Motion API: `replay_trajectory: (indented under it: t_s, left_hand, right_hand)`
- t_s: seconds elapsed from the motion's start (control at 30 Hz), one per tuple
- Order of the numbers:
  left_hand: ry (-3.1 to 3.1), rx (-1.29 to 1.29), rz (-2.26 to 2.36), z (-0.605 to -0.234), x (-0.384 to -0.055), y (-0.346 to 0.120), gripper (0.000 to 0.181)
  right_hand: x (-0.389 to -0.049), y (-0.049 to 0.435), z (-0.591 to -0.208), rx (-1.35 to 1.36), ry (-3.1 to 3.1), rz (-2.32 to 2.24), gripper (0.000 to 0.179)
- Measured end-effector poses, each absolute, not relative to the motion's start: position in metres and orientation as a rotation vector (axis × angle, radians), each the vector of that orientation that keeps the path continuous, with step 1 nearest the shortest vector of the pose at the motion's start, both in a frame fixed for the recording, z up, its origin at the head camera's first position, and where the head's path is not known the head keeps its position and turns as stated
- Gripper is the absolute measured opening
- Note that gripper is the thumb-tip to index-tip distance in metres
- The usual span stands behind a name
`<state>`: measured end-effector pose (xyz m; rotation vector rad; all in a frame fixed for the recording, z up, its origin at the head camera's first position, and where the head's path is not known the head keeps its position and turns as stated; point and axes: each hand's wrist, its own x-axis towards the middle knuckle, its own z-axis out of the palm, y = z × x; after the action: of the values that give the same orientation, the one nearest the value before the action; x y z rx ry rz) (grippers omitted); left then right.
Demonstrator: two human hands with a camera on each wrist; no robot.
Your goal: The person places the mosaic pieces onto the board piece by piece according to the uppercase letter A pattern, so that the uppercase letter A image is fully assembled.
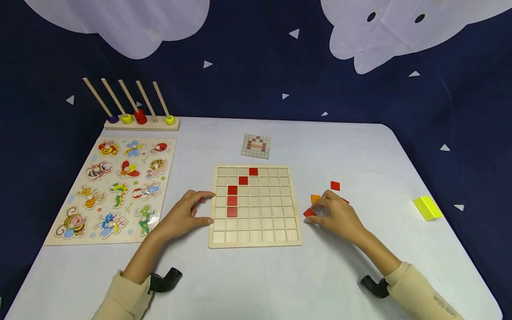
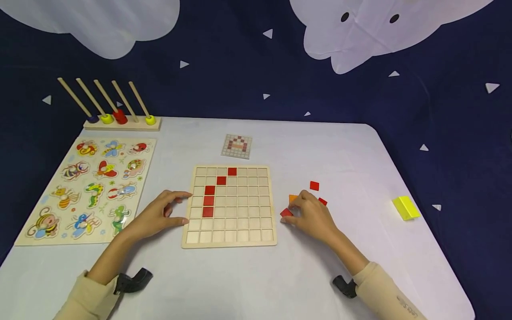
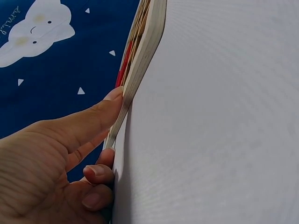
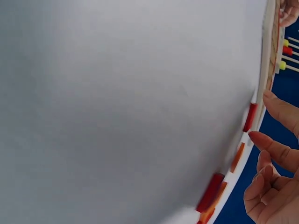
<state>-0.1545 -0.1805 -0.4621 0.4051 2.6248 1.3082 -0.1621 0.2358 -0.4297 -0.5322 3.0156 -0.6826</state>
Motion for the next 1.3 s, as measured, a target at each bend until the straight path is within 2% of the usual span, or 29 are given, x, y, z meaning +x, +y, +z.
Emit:
replay_trajectory:
  t_s: [0.47,0.67,0.93,1.3]
  left_hand:
    - [2.617,0.411,1.316,-0.459,-0.155,-0.181,0.064]
    - [2.625,0.415,1.319,-0.46,-0.155,-0.183,0.064]
    - [2.623,0.407,1.322,-0.461,-0.154,-0.182,0.064]
    - [2.623,0.423,1.327,-0.462,-0.154,-0.18,0.064]
  right_hand:
    - [-0.166,0.232,-0.434,-0.63,3.035,-0.716,0.016]
    - [-0.188,0.221,-0.421,-0.771,3.009,-0.79,0.019]
    - [-0.226,0.181,-0.414,-0.933,2.946,-0.723,0.024]
    - [-0.259,0.141,-0.418,-1.1,2.874,-0.584,0.019]
